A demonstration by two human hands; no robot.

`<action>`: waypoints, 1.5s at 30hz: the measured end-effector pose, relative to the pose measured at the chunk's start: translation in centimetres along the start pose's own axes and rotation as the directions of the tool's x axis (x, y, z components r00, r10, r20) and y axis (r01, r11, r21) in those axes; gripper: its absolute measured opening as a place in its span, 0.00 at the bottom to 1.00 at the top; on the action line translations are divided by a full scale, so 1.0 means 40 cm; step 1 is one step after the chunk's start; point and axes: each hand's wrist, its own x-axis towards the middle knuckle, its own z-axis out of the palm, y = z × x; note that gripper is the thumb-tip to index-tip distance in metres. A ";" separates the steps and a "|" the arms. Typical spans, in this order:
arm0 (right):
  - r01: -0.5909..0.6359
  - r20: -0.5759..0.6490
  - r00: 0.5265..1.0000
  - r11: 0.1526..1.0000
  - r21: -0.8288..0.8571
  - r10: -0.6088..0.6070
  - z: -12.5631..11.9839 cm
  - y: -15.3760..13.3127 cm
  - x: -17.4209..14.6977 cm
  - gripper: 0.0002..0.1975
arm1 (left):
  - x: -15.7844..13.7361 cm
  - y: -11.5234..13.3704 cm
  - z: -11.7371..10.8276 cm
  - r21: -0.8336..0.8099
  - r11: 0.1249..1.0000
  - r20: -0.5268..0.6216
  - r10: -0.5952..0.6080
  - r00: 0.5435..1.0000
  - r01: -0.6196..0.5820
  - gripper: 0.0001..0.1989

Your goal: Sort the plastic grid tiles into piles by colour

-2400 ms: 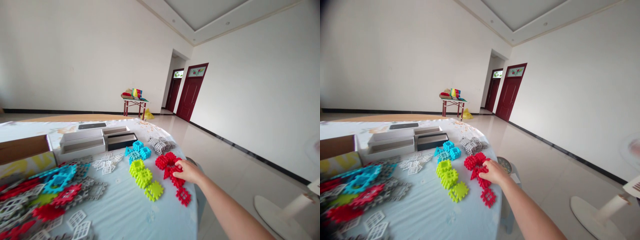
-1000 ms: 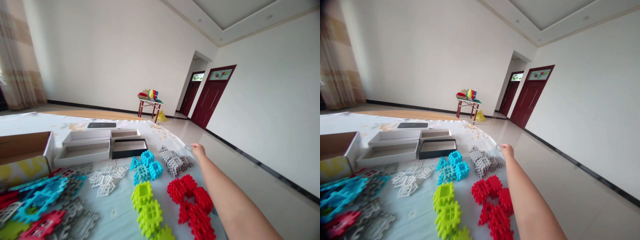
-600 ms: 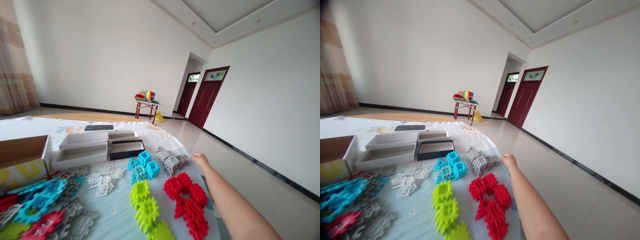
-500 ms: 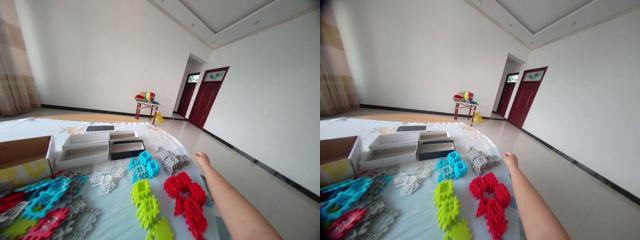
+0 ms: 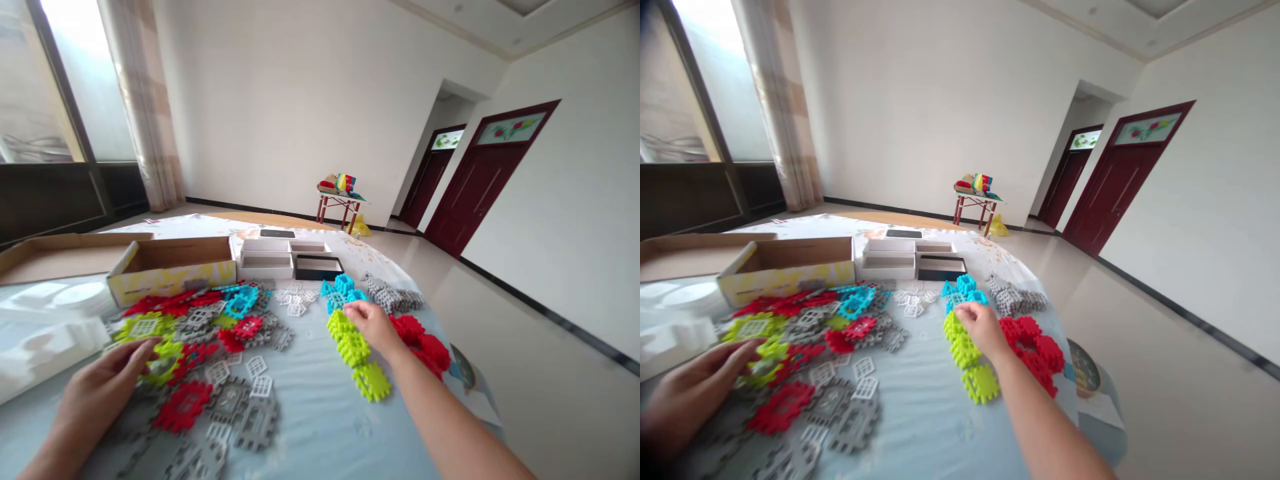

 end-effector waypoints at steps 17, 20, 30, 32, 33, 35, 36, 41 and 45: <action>0.447 0.417 0.833 0.887 -0.116 -0.365 0.379 -0.202 -0.192 0.22 | -0.012 0.018 -0.006 -0.211 0.976 0.070 -0.031 0.997 0.046 0.20; 0.448 0.386 0.852 0.874 -0.187 -0.354 0.374 -0.183 -0.194 0.19 | -0.023 0.032 0.002 -0.234 0.972 0.105 -0.009 0.994 0.034 0.20; 0.326 0.103 0.944 0.932 -0.156 -0.313 0.278 -0.134 -0.153 0.14 | -0.094 0.099 0.049 -0.331 0.942 0.287 0.043 0.957 0.056 0.21; 0.220 0.094 0.973 0.971 -0.093 -0.212 0.261 -0.124 -0.144 0.17 | -0.090 0.091 0.048 -0.321 0.947 0.274 0.065 0.960 0.028 0.22; 0.166 0.116 0.981 0.984 -0.065 -0.157 0.256 -0.116 -0.140 0.18 | -0.084 0.084 0.044 -0.320 0.947 0.250 0.075 0.965 0.010 0.22; 0.096 0.165 0.983 0.994 -0.048 -0.087 0.250 -0.097 -0.134 0.19 | -0.067 0.067 0.033 -0.305 0.952 0.180 0.096 0.979 -0.037 0.22; 0.089 0.167 0.983 0.994 -0.062 -0.077 0.251 -0.087 -0.133 0.18 | -0.058 0.058 0.027 -0.278 0.959 0.140 0.102 0.985 -0.060 0.21; 0.171 0.079 0.984 0.969 -0.176 -0.160 0.261 -0.065 -0.139 0.16 | -0.029 0.025 0.002 -0.026 0.982 -0.013 0.188 0.982 -0.188 0.19; 0.189 0.176 0.971 0.969 -0.158 -0.161 0.256 -0.069 -0.147 0.21 | -0.022 0.008 -0.004 0.083 0.968 -0.033 0.240 0.970 -0.237 0.19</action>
